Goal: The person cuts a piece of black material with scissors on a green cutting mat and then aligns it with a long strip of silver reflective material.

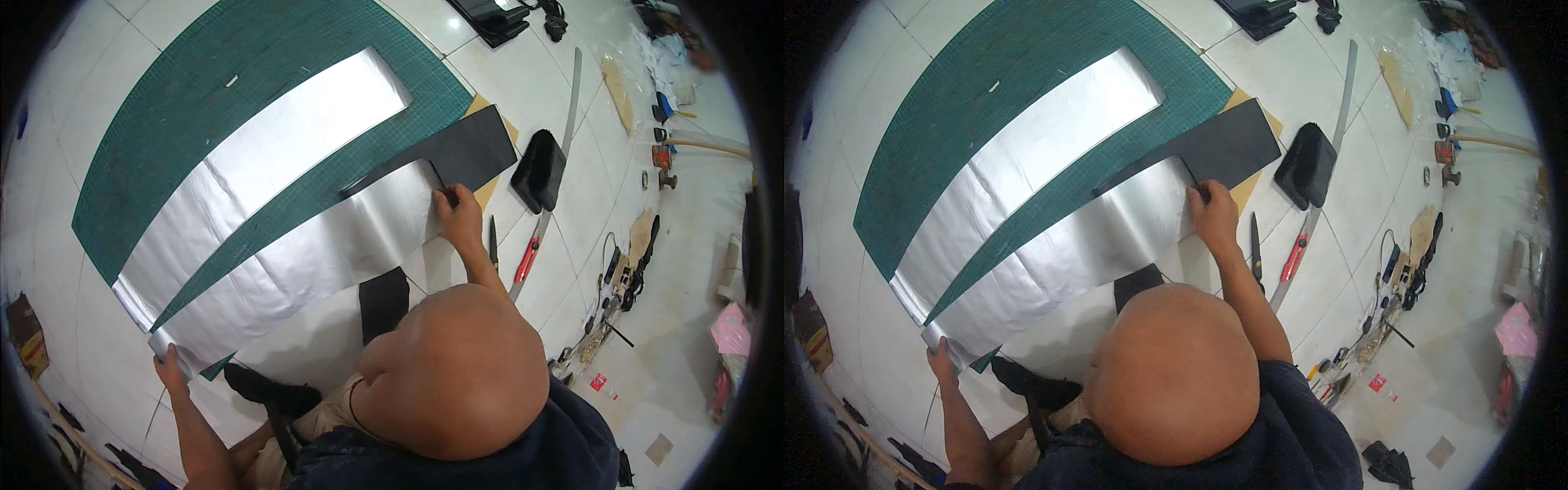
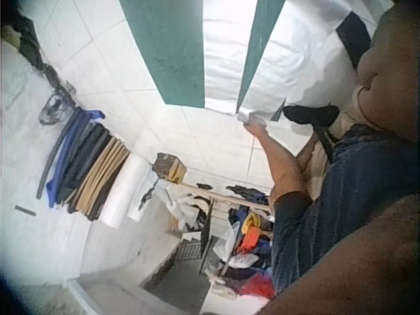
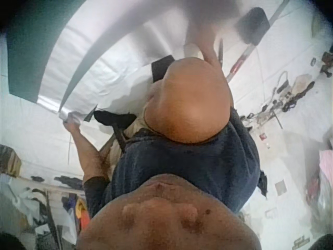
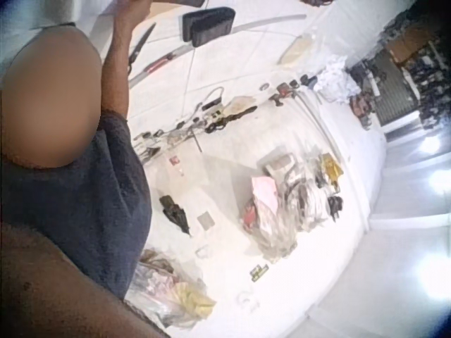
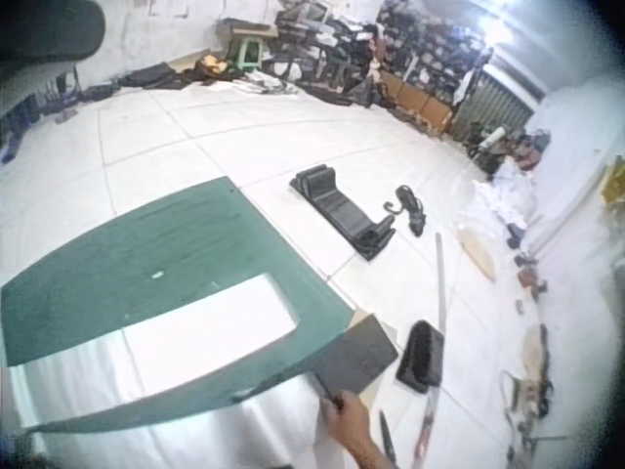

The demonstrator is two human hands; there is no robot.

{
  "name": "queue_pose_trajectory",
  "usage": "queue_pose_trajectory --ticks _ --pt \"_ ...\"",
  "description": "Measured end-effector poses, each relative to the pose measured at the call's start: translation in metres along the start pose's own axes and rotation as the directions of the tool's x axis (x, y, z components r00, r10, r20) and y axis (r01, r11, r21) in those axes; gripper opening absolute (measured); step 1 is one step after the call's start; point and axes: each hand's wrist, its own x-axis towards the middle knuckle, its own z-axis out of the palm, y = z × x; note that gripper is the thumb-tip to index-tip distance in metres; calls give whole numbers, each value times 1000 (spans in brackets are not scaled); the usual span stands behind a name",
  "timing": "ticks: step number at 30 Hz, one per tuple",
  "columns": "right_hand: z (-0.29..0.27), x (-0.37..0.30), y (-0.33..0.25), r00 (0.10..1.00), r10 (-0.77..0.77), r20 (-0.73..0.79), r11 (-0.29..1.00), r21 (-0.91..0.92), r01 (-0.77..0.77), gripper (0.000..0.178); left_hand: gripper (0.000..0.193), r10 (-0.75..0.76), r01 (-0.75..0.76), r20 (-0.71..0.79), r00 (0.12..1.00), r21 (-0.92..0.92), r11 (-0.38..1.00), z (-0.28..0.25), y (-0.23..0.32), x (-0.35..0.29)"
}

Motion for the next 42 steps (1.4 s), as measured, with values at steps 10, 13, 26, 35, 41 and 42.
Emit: queue_pose_trajectory --ticks 10,13,26,35,41,42 --pt "-35 18 6 970 132 202 988 56 -146 25 46 -38 54 132 990 -115 992 -19 12 -32" --pt "-53 39 -7 958 24 285 980 184 -79 31 47 -62 98 190 980 -185 978 -50 23 -41" --pt "9 214 -119 906 -50 421 938 332 -103 36 56 117 -83 133 984 -235 968 -81 156 21" --pt "65 240 -110 910 -45 413 999 29 36 40 59 41 -18 175 984 -132 991 -35 140 83" --pt "67 240 -100 933 19 360 999 -31 -9 45 50 45 -5 231 972 -169 986 -15 134 88" --pt "69 238 -100 931 17 366 1000 -28 -7 45 49 35 -4 213 977 -141 990 -16 131 91"
